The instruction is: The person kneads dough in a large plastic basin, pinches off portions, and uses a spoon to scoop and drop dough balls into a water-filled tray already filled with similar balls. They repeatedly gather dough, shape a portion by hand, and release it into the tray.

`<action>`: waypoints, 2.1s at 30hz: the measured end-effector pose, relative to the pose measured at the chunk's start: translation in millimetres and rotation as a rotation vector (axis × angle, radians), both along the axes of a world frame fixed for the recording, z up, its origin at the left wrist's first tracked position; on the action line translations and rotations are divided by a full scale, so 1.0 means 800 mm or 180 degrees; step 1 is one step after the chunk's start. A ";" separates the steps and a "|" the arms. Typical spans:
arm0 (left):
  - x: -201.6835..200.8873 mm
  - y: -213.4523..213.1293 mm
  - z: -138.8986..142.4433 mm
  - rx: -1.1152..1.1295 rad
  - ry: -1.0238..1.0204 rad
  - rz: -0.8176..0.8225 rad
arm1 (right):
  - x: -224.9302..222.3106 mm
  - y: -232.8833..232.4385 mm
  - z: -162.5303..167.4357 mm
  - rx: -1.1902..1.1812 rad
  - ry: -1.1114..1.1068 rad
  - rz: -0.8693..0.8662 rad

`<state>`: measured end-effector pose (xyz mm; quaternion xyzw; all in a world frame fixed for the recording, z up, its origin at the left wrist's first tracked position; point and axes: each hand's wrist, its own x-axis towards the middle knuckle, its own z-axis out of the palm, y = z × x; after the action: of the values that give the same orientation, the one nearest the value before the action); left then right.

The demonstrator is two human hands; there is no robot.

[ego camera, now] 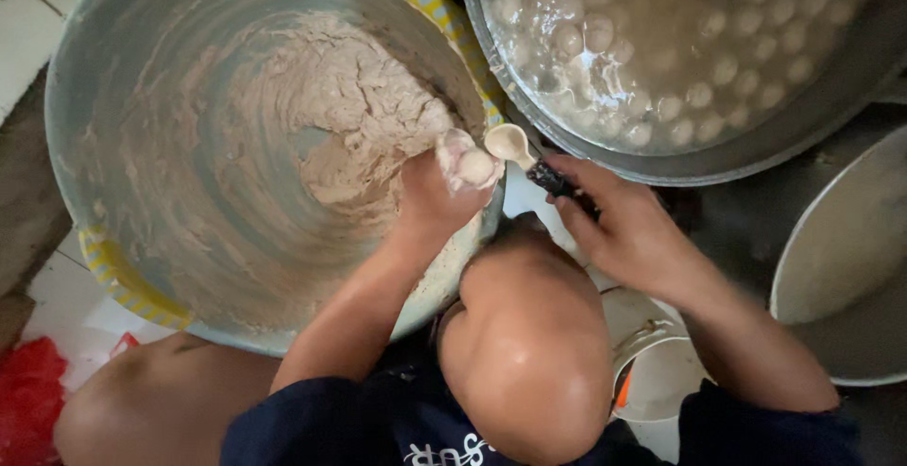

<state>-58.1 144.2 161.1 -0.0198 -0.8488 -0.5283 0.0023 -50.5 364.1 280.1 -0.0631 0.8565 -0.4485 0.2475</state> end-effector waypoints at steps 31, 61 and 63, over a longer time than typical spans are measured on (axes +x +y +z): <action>0.018 0.006 -0.027 0.0094 0.0390 0.0063 | 0.003 -0.003 -0.008 0.0138 -0.0198 -0.0070; -0.024 -0.020 -0.084 -0.1020 0.0487 -0.0051 | -0.189 0.110 -0.114 0.1367 0.1477 -0.0550; -0.028 -0.011 -0.073 -0.0932 0.0679 0.0030 | -0.177 0.099 -0.095 0.0971 0.1411 -0.0602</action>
<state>-80.7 135.5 103.1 -0.0720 -0.9117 -0.3940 0.0919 -192.1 443.0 204.1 -0.0414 0.9494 -0.3108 0.0179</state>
